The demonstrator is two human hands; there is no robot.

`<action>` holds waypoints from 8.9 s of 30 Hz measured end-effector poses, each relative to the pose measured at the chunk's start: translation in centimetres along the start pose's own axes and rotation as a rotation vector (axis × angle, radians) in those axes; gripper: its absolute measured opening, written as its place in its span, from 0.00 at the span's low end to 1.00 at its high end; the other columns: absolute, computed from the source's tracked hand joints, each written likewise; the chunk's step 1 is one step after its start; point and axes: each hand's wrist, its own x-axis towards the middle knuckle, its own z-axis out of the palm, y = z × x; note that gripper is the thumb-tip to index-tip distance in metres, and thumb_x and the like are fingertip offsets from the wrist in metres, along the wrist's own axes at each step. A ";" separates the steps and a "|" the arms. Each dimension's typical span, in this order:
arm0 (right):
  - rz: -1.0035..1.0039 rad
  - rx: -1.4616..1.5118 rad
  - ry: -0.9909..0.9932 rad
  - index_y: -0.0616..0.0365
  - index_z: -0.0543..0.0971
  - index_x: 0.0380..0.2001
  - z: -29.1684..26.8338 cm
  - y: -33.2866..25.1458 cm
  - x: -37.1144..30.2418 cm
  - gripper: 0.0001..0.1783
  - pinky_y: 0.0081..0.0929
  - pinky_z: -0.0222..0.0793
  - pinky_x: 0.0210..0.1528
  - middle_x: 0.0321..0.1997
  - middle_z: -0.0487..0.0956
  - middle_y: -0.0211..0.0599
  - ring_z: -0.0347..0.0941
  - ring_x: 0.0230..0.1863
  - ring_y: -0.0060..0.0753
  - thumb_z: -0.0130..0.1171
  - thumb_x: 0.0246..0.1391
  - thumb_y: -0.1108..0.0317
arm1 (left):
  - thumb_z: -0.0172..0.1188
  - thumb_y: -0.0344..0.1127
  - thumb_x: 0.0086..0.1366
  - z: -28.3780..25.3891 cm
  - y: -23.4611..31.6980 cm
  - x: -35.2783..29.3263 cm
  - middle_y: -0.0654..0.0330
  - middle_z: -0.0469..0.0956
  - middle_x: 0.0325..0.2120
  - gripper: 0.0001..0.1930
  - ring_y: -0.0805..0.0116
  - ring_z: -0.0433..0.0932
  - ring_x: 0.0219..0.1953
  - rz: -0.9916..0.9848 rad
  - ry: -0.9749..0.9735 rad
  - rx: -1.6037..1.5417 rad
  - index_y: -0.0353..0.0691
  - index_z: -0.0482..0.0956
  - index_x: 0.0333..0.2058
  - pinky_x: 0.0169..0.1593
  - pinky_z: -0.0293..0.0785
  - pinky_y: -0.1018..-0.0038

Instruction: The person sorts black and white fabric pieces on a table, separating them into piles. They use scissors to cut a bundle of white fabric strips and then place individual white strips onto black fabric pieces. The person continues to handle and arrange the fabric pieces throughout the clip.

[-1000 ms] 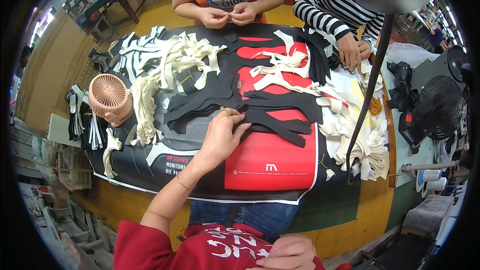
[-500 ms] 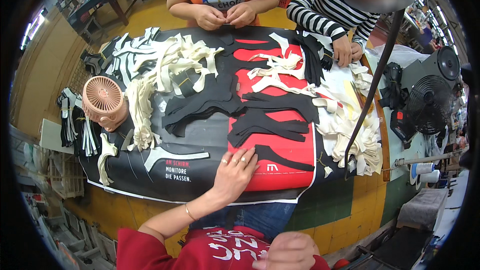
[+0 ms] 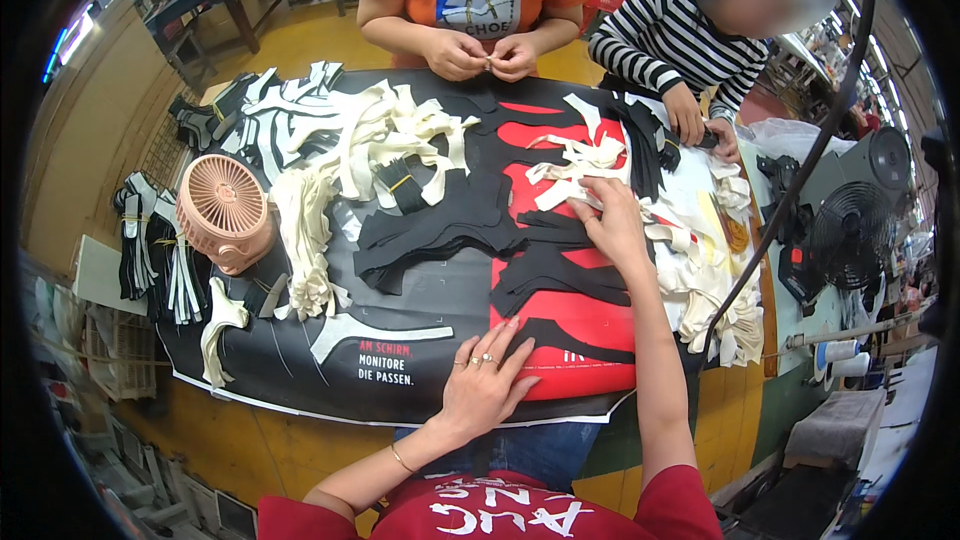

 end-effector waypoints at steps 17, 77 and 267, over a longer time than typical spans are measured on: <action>-0.251 0.123 -0.023 0.49 0.86 0.41 1.9 3.3 2.1 0.13 0.35 0.72 0.38 0.35 0.77 0.34 0.76 0.36 0.38 0.66 0.53 0.59 | 0.68 0.36 0.58 -2.6 -0.6 4.1 0.48 0.69 0.59 0.19 0.49 0.68 0.61 0.063 0.050 -0.234 0.41 0.79 0.49 0.62 0.61 0.57; -0.342 0.233 0.201 0.62 0.82 0.36 -6.2 -8.6 -11.8 0.07 0.32 0.67 0.35 0.31 0.80 0.39 0.76 0.30 0.39 0.64 0.52 0.75 | 0.64 0.24 0.61 -5.4 1.2 7.4 0.55 0.83 0.30 0.05 0.72 0.80 0.31 -0.229 0.174 -0.859 0.29 0.83 0.36 0.38 0.75 0.77; 0.460 0.179 -0.293 0.59 0.71 0.43 -4.9 -5.1 -16.4 0.20 0.26 0.63 0.24 0.18 0.73 0.33 0.70 0.19 0.26 0.69 0.52 0.65 | 0.63 0.61 0.56 -0.4 2.5 0.8 0.41 0.51 0.70 0.44 0.43 0.46 0.73 -0.087 -0.486 0.209 0.50 0.62 0.68 0.71 0.35 0.47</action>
